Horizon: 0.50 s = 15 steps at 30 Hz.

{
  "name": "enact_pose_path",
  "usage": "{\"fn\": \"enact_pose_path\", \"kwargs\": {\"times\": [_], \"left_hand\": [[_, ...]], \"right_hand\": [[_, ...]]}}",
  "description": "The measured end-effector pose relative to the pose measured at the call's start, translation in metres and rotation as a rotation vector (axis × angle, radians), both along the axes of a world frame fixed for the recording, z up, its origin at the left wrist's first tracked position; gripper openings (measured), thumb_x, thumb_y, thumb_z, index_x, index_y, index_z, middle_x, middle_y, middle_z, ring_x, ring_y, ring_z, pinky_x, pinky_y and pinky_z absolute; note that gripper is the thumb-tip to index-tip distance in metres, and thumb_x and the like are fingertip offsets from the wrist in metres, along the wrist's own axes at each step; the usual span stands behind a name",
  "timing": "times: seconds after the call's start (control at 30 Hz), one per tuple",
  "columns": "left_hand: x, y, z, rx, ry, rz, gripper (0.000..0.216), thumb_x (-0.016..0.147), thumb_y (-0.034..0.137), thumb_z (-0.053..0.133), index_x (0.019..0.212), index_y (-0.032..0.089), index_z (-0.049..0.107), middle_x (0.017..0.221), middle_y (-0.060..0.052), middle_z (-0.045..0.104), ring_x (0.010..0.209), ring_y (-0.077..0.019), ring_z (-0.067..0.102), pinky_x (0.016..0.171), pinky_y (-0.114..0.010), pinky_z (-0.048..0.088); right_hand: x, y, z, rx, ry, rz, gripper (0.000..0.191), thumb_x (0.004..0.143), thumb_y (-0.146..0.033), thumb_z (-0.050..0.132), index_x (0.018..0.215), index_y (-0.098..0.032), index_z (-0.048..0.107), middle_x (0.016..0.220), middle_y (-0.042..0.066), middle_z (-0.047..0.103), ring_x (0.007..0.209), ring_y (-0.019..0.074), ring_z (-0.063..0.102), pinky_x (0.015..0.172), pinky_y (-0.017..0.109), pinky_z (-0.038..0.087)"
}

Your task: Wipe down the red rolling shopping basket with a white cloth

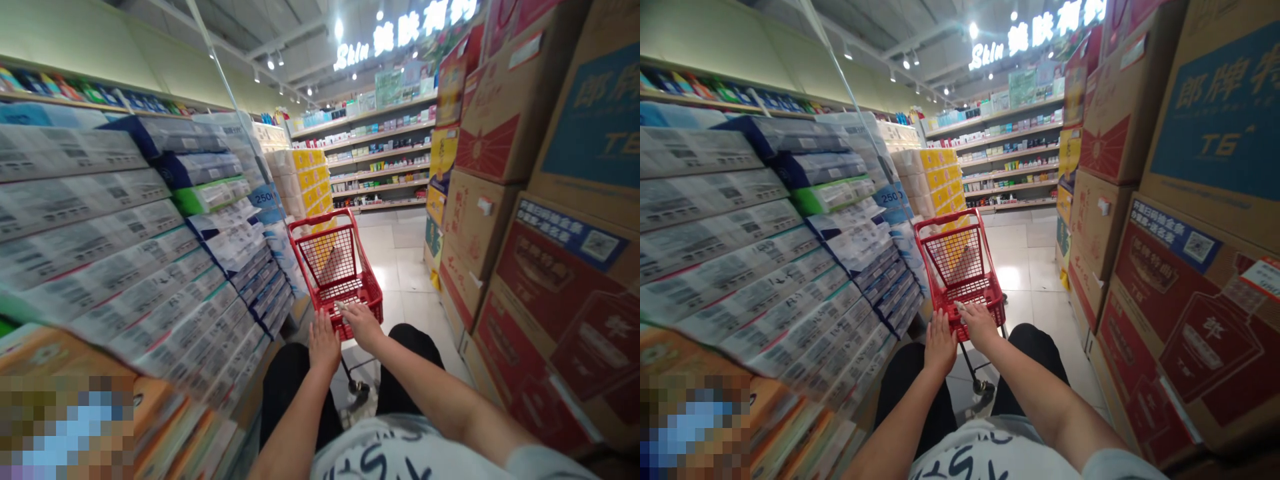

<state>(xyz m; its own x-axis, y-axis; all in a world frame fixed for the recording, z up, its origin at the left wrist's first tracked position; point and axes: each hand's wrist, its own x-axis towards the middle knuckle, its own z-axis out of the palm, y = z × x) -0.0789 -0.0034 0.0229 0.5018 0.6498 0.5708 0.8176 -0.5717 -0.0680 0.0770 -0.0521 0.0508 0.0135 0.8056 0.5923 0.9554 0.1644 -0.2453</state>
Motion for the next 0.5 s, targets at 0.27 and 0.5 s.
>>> {"fn": "enact_pose_path", "kwargs": {"times": [0.27, 0.5], "left_hand": [[0.000, -0.003, 0.001, -0.004, 0.016, 0.012, 0.054, 0.093, 0.023, 0.039, 0.143, 0.005, 0.034, 0.153, -0.017, 0.029, 0.144, -0.0277, 0.018, 0.115, -0.047, 0.026], [-0.002, 0.003, -0.007, 0.015, 0.013, 0.001, 0.052, 0.094, 0.022, 0.036, 0.144, 0.006, 0.034, 0.151, -0.016, 0.033, 0.143, -0.0267, 0.022, 0.114, -0.046, 0.029]], "right_hand": [[-0.006, -0.001, 0.006, -0.080, 0.006, 0.003, 0.036, 0.092, -0.018, 0.045, 0.124, -0.023, 0.060, 0.125, 0.008, 0.060, 0.112, 0.0246, 0.050, 0.099, 0.042, 0.038], [-0.023, -0.001, 0.005, -0.134, 0.014, 0.086, 0.038, 0.093, -0.017, 0.044, 0.128, -0.025, 0.057, 0.134, 0.005, 0.055, 0.127, 0.0242, 0.042, 0.109, 0.041, 0.030]]}}
